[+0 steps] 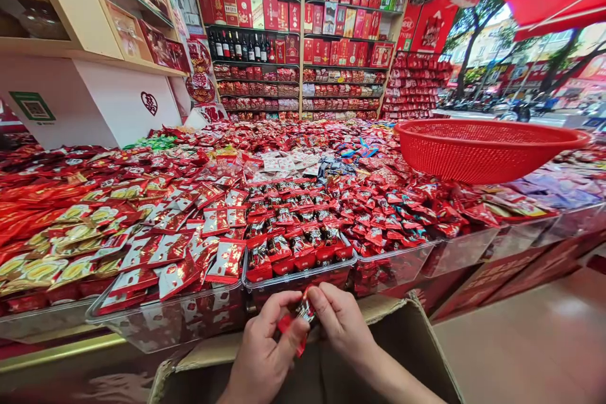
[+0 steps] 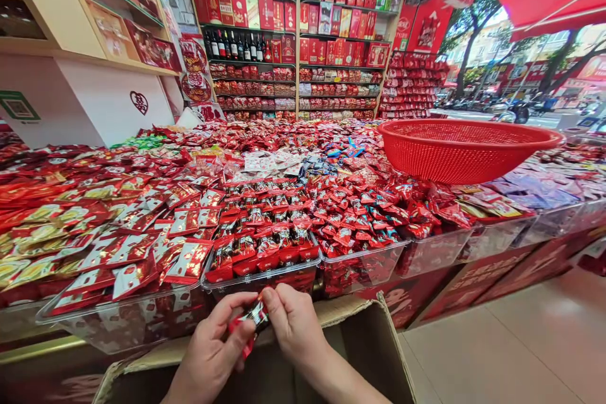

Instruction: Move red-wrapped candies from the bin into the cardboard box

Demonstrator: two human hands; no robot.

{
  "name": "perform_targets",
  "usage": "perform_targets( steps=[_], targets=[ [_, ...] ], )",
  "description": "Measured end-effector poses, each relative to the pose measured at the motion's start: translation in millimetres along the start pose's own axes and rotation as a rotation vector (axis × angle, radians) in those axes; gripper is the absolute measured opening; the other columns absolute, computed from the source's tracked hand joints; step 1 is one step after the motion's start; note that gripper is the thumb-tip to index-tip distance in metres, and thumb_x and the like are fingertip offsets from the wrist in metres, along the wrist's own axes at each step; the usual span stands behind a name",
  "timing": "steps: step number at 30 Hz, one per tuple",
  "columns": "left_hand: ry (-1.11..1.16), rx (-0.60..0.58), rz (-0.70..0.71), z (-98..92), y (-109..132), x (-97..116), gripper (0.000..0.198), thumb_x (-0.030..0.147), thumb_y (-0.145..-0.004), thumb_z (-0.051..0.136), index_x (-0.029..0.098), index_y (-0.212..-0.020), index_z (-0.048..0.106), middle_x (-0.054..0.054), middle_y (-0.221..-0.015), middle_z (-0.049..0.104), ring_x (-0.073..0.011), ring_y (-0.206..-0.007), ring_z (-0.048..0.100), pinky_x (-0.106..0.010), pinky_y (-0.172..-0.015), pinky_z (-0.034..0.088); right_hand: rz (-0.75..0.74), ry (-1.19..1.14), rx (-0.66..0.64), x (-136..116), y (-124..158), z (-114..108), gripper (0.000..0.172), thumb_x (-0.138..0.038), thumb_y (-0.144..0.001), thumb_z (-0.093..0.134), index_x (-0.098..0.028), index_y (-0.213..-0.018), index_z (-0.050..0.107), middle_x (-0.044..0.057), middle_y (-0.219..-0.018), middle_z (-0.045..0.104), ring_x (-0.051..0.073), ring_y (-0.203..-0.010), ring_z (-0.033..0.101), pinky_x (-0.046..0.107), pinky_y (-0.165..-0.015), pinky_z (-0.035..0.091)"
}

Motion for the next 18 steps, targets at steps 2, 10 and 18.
perform_targets(
  steps=[2, 10, 18],
  targets=[
    [0.055, -0.13, -0.043, 8.4, 1.5, -3.8, 0.039, 0.036, -0.074, 0.062, 0.023, -0.11, 0.054, 0.006, -0.054, 0.052, -0.0105, -0.045, 0.048, -0.019, -0.043, 0.041, 0.079, -0.126, 0.026, 8.5, -1.5, -5.5, 0.041, -0.048, -0.087, 0.036, -0.019, -0.058, 0.03, -0.005, -0.052, 0.029, 0.007, -0.047, 0.028, 0.02, -0.043, 0.024],
    [0.359, -0.063, -0.162, 1.9, 0.4, -3.2, 0.039, 0.03, -0.07, 0.068, 0.022, -0.106, 0.055, 0.006, -0.059, 0.051, -0.0069, -0.047, 0.046, -0.017, -0.041, 0.042, 0.233, -0.454, -0.094, 12.7, 4.1, 0.2, 0.043, -0.056, -0.077, 0.05, -0.018, -0.061, 0.038, -0.005, -0.053, 0.04, 0.006, -0.044, 0.041, 0.019, -0.043, 0.032],
    [0.442, -0.217, -0.113, 1.4, -1.3, -4.4, 0.03, 0.031, -0.081, 0.057, 0.026, -0.108, 0.045, 0.005, -0.065, 0.052, -0.0077, -0.053, 0.049, -0.016, -0.043, 0.042, 0.342, -0.584, -0.113, 9.7, 4.9, -0.2, 0.047, -0.058, -0.07, 0.057, -0.016, -0.058, 0.04, -0.003, -0.055, 0.049, 0.007, -0.045, 0.047, 0.019, -0.045, 0.035]
  ],
)
Point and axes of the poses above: each hand's wrist, its own y-axis away from the middle knuckle, its own z-axis out of the palm, x = y × z, the point moved 7 cm from there along -y, towards the middle knuckle
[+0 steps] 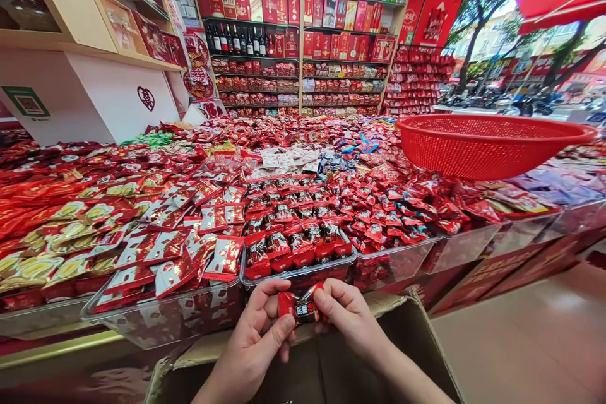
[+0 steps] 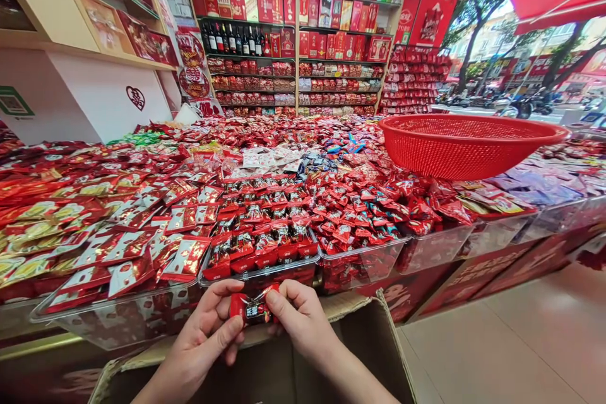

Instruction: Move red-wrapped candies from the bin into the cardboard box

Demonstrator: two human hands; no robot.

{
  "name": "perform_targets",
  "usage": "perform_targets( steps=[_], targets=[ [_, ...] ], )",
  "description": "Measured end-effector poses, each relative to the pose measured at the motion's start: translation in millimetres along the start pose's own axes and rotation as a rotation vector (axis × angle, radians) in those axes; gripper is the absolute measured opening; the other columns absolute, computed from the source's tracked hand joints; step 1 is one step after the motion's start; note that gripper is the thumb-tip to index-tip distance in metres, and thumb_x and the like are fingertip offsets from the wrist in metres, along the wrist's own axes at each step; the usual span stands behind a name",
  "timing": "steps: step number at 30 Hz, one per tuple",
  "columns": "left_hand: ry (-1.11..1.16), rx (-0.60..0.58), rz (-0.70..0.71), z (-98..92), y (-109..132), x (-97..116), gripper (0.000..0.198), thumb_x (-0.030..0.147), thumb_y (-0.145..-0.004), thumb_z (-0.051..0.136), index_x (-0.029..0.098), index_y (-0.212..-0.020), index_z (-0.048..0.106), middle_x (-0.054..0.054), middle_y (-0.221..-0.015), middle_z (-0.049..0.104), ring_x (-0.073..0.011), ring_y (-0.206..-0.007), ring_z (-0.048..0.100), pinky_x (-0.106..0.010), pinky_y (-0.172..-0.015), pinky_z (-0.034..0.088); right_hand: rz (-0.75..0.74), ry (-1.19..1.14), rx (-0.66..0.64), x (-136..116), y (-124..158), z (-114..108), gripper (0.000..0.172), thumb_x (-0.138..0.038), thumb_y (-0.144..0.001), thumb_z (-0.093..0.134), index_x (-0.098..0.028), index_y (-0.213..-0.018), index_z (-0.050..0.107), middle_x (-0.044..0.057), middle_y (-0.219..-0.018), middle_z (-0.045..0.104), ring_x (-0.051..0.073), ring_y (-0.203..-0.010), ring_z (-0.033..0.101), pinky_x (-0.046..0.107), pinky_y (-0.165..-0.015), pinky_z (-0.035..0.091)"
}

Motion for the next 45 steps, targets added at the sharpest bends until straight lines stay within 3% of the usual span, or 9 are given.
perform_targets(
  steps=[13, 15, 18, 20, 23, 28, 34, 38, 45],
  targets=[
    [0.106, 0.033, -0.013, -4.3, -1.4, -2.7, 0.028, 0.035, -0.077, 0.061, 0.025, -0.1, 0.049, 0.008, -0.06, 0.046, -0.0028, -0.042, 0.038, -0.009, -0.034, 0.034, -0.077, 0.024, -0.005, -11.4, 7.0, -4.8, 0.03, -0.041, -0.072, 0.064, -0.016, -0.069, 0.048, 0.0, -0.059, 0.056, 0.009, -0.052, 0.052, 0.021, -0.05, 0.042],
    [0.124, 0.03, -0.02, -7.0, -1.8, -3.2, 0.024, 0.034, -0.078, 0.06, 0.025, -0.098, 0.05, 0.009, -0.059, 0.045, -0.0016, -0.041, 0.035, -0.009, -0.034, 0.032, -0.209, 0.16, -0.096, -27.8, 14.3, 0.5, 0.027, -0.035, -0.07, 0.068, -0.016, -0.082, 0.053, 0.006, -0.086, 0.06, 0.014, -0.077, 0.058, 0.026, -0.067, 0.047],
    [0.145, 0.006, -0.061, -6.2, -1.0, -3.8, 0.016, 0.032, -0.08, 0.058, 0.024, -0.092, 0.052, 0.009, -0.056, 0.042, -0.0014, -0.04, 0.031, -0.008, -0.035, 0.03, -0.408, 0.482, -0.302, -48.5, 30.1, 18.0, 0.037, -0.023, -0.066, 0.071, -0.02, -0.099, 0.055, 0.011, -0.118, 0.05, 0.019, -0.109, 0.049, 0.03, -0.09, 0.041],
    [0.161, -0.022, -0.087, -3.3, -0.1, -3.5, 0.014, 0.032, -0.08, 0.058, 0.023, -0.089, 0.053, 0.009, -0.053, 0.04, -0.0018, -0.04, 0.028, -0.008, -0.035, 0.029, -0.523, 0.671, -0.342, -56.2, 38.5, 26.2, 0.027, -0.012, -0.073, 0.061, -0.02, -0.099, 0.055, 0.011, -0.117, 0.052, 0.017, -0.107, 0.051, 0.026, -0.088, 0.043],
    [0.207, -0.021, -0.084, -1.9, 0.6, -2.2, 0.015, 0.034, -0.079, 0.059, 0.023, -0.088, 0.054, 0.009, -0.051, 0.039, -0.0024, -0.039, 0.026, -0.009, -0.035, 0.026, -0.753, 0.893, -0.238, -68.7, 47.8, 30.9, 0.023, -0.004, -0.078, 0.049, -0.021, -0.092, 0.054, 0.009, -0.103, 0.061, 0.014, -0.094, 0.058, 0.023, -0.079, 0.047],
    [0.277, -0.017, 0.039, -4.3, 0.3, 1.0, 0.025, 0.04, -0.084, 0.049, 0.02, -0.1, 0.054, 0.007, -0.049, 0.042, -0.0041, -0.04, 0.03, -0.015, -0.041, 0.027, -1.058, 0.981, -0.098, -101.0, 43.8, 21.9, 0.014, -0.007, -0.08, 0.052, -0.019, -0.087, 0.053, 0.005, -0.083, 0.063, 0.012, -0.076, 0.058, 0.021, -0.065, 0.046],
    [0.154, -0.099, 0.097, -2.7, -0.6, -2.2, 0.021, 0.036, -0.081, 0.056, 0.02, -0.095, 0.058, 0.007, -0.054, 0.04, -0.0028, -0.042, 0.029, -0.014, -0.04, 0.025, -0.906, 1.39, 0.124, -127.3, -46.0, 4.7, 0.01, -0.013, -0.082, 0.046, -0.015, -0.074, 0.053, 0.005, -0.075, 0.058, 0.014, -0.069, 0.053, 0.023, -0.058, 0.039],
    [0.135, -0.078, 0.097, -3.4, -0.6, -1.4, 0.019, 0.036, -0.08, 0.058, 0.021, -0.092, 0.059, 0.007, -0.053, 0.039, -0.003, -0.043, 0.029, -0.013, -0.039, 0.025, -0.705, 1.693, 0.126, -119.9, -100.6, 4.9, 0.013, -0.016, -0.083, 0.043, -0.015, -0.08, 0.055, 0.006, -0.081, 0.058, 0.015, -0.07, 0.054, 0.024, -0.053, 0.034],
    [0.075, 0.015, 0.069, -1.8, 1.6, 1.6, 0.028, 0.043, -0.072, 0.064, 0.018, -0.085, 0.061, 0.008, -0.051, 0.038, -0.0014, -0.04, 0.028, -0.013, -0.038, 0.022, -0.601, 1.713, -0.07, -106.5, -114.3, 8.7, 0.01, -0.019, -0.081, 0.05, -0.015, -0.08, 0.06, 0.006, -0.088, 0.058, 0.015, -0.076, 0.056, 0.022, -0.059, 0.037]
  ],
)
Point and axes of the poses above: each hand's wrist, its own y-axis away from the middle knuckle, its own z-axis out of the palm, x = y × z, the point moved 7 cm from there along -y, towards the middle knuckle
